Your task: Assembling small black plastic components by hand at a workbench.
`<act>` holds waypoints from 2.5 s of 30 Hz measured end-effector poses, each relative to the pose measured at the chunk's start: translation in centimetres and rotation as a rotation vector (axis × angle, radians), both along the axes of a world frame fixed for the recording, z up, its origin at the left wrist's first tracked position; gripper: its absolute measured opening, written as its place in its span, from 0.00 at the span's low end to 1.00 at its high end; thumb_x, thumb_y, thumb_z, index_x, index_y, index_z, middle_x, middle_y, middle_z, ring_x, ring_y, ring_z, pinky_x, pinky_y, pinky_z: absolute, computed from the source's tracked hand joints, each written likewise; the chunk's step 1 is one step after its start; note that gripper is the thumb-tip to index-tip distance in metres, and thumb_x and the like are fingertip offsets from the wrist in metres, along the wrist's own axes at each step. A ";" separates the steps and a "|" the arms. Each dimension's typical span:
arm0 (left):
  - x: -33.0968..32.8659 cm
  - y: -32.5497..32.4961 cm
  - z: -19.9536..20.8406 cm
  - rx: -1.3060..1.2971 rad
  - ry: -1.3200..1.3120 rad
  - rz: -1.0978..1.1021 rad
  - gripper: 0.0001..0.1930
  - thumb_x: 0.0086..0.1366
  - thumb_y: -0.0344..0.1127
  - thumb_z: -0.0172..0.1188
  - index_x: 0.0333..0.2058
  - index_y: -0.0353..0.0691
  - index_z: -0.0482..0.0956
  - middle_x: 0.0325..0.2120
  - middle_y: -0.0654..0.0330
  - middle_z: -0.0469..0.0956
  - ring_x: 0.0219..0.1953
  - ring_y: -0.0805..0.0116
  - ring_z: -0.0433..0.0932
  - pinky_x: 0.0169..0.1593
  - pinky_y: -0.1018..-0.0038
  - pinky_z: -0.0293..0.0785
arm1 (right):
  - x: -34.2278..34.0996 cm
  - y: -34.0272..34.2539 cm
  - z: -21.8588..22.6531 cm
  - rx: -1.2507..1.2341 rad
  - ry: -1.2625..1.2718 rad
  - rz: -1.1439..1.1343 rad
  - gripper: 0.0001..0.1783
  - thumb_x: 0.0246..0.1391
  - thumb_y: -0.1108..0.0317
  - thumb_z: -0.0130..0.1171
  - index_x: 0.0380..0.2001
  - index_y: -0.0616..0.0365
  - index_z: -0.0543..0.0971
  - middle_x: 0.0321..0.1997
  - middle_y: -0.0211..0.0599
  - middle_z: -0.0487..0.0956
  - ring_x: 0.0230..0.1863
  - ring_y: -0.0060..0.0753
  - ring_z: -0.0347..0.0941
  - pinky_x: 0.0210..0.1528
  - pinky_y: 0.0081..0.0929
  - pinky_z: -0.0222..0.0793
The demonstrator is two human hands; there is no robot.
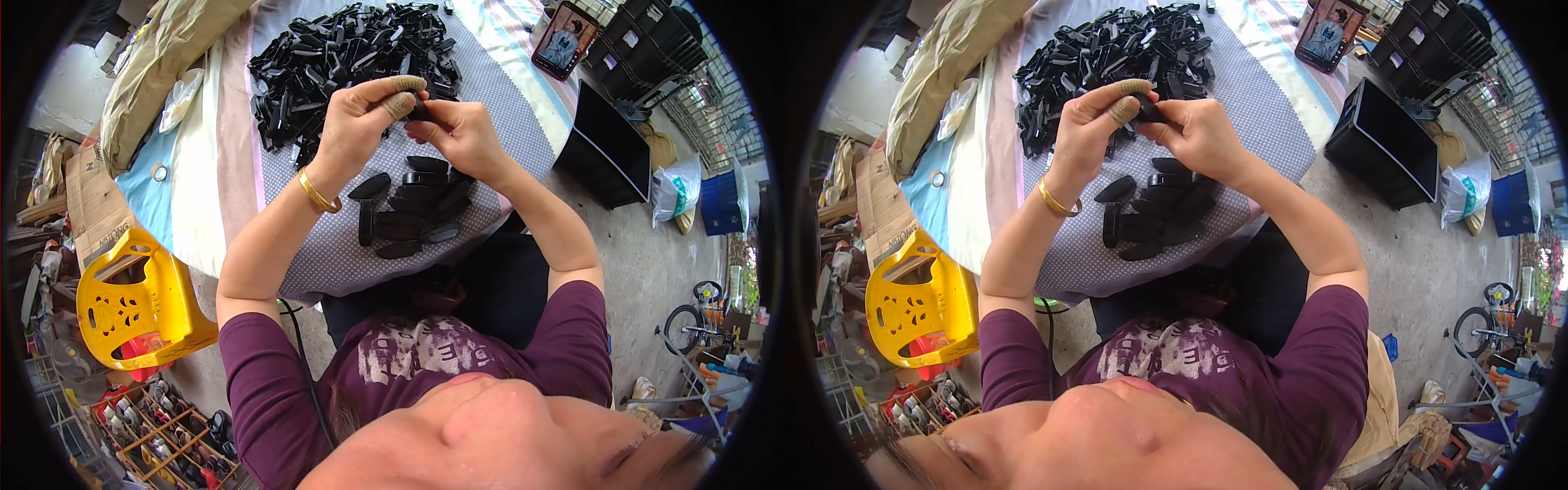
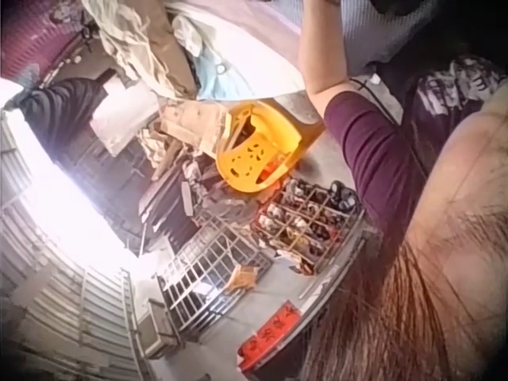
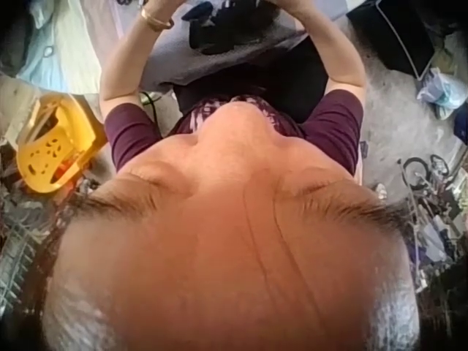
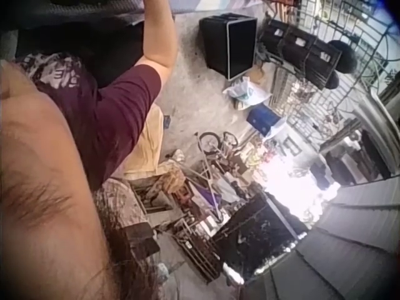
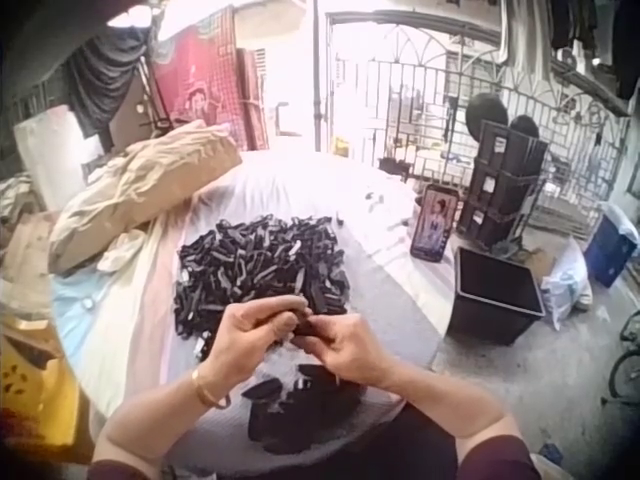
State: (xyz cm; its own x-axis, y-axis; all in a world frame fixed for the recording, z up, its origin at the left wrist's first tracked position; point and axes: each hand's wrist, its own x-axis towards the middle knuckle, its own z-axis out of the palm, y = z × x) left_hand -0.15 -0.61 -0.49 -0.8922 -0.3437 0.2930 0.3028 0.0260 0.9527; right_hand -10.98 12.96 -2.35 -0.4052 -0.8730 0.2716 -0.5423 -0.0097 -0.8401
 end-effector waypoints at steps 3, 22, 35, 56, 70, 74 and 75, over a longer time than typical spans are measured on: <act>-0.3 0.1 -0.3 0.020 0.050 -0.033 0.15 0.57 0.21 0.56 0.45 0.32 0.74 0.36 0.58 0.78 0.39 0.75 0.75 0.45 0.81 0.72 | -1.5 -0.4 -0.7 -0.003 -0.062 0.045 0.15 0.52 0.69 0.57 0.41 0.68 0.75 0.32 0.37 0.80 0.34 0.23 0.76 0.36 0.20 0.73; 1.6 5.4 -1.4 -1.154 0.040 -0.111 0.11 0.46 0.33 0.64 0.30 0.39 0.78 0.23 0.61 0.76 0.30 0.61 0.71 0.38 0.71 0.69 | -6.7 0.7 -0.3 -0.045 0.418 -0.138 0.11 0.47 0.72 0.58 0.36 0.62 0.79 0.32 0.40 0.79 0.31 0.27 0.76 0.34 0.21 0.71; -0.7 0.6 -0.8 -0.938 -0.096 0.372 0.09 0.52 0.30 0.59 0.34 0.38 0.78 0.30 0.57 0.77 0.32 0.60 0.74 0.39 0.69 0.71 | -3.7 -1.6 -2.4 -0.095 0.922 -0.152 0.17 0.40 0.62 0.63 0.37 0.50 0.78 0.47 0.36 0.73 0.48 0.40 0.67 0.48 0.34 0.66; -1.1 -1.5 -2.2 0.530 -0.105 -0.060 0.14 0.66 0.36 0.47 0.45 0.35 0.72 0.35 0.57 0.76 0.35 0.68 0.78 0.36 0.74 0.78 | -0.7 -0.7 0.3 -0.483 0.511 0.016 0.14 0.39 0.71 0.65 0.32 0.63 0.77 0.45 0.42 0.76 0.44 0.37 0.73 0.43 0.28 0.71; -0.9 -1.6 -1.2 0.573 0.028 0.047 0.11 0.60 0.32 0.57 0.40 0.34 0.71 0.30 0.61 0.75 0.31 0.70 0.77 0.39 0.77 0.77 | -0.4 0.1 1.0 -0.193 0.038 0.078 0.16 0.60 0.69 0.43 0.48 0.65 0.69 0.33 0.33 0.76 0.32 0.20 0.72 0.35 0.17 0.70; -0.9 -1.7 -2.4 0.233 -0.055 0.039 0.12 0.59 0.30 0.58 0.40 0.32 0.70 0.30 0.60 0.76 0.32 0.72 0.77 0.34 0.80 0.75 | -0.6 0.0 1.2 -0.214 -0.118 0.057 0.16 0.60 0.71 0.41 0.49 0.64 0.68 0.34 0.33 0.75 0.32 0.19 0.71 0.33 0.15 0.69; -0.8 -1.2 -2.0 0.234 -0.055 0.036 0.12 0.59 0.30 0.58 0.40 0.32 0.70 0.30 0.60 0.76 0.32 0.72 0.77 0.34 0.80 0.75 | -0.8 0.0 1.1 -0.213 -0.117 0.054 0.16 0.60 0.71 0.41 0.49 0.64 0.68 0.34 0.33 0.75 0.32 0.19 0.71 0.33 0.15 0.69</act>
